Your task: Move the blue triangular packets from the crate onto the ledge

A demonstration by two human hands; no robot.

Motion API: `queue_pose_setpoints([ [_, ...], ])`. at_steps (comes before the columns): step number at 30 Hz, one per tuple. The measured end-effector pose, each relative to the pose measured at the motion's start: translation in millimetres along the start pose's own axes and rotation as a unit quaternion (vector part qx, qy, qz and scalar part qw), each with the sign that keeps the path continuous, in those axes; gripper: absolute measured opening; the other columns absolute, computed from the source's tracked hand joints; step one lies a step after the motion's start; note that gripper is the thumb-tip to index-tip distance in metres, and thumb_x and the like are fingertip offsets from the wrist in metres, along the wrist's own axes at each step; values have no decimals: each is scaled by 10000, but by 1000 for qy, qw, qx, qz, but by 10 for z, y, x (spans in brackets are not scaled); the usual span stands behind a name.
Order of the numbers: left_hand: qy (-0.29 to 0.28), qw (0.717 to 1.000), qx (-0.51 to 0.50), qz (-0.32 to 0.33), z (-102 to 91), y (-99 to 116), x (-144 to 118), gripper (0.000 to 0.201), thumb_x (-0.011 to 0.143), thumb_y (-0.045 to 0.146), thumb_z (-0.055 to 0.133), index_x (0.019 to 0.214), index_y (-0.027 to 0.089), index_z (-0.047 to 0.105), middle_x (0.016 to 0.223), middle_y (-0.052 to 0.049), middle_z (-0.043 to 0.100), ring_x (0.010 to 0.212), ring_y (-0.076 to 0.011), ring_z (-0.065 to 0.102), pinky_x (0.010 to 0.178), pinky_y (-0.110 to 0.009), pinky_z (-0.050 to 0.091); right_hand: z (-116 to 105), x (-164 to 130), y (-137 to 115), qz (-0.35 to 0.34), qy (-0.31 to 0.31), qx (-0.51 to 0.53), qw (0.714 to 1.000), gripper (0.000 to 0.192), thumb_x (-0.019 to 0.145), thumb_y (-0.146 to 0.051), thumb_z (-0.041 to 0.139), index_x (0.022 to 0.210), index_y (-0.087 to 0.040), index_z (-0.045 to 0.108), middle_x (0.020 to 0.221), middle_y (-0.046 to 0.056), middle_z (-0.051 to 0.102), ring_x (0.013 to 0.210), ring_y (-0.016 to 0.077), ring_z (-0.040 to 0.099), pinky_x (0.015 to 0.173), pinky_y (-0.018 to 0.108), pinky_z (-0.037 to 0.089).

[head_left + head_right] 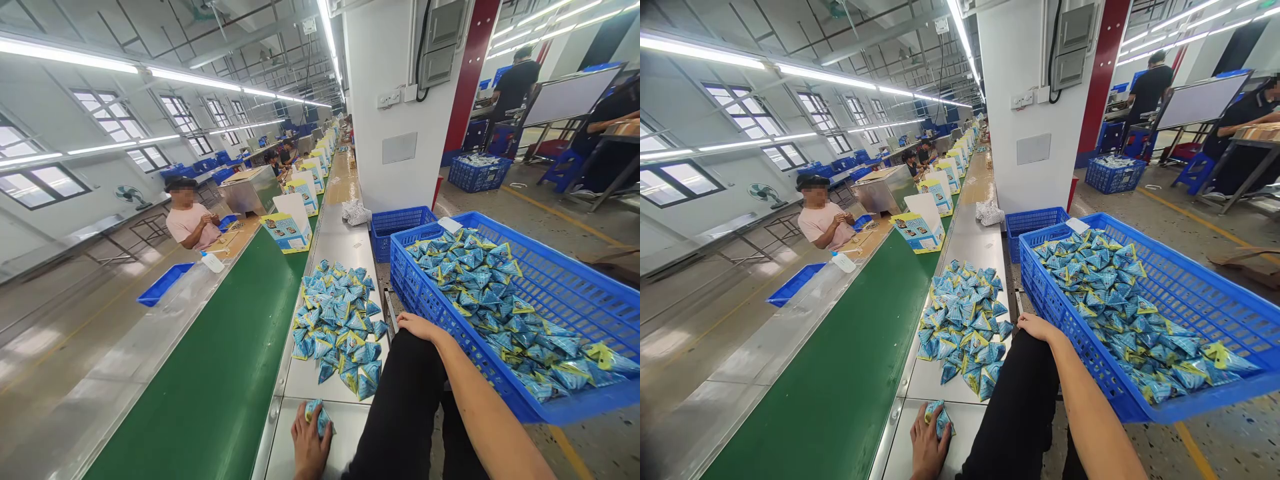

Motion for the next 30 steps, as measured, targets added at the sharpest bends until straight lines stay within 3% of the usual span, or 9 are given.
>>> queue_pose_setpoints([
  [30,7,1000,-8,-7,-80,26,17,471,907,459,566,1263,248,790,1478,-151,651,1400,-370,579,1109,-553,487,6,-1,-20,-4,-1,-5,1000,79,854,-235,593,850,-217,670,929,40,716,967,257,649,800,303,480],
])
Point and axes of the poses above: each hand's wrist, its own x-axis towards the middle knuckle, its own z-axis out of the palm, y = z × x, the point moved 6 cm from there along x, towards the middle knuckle
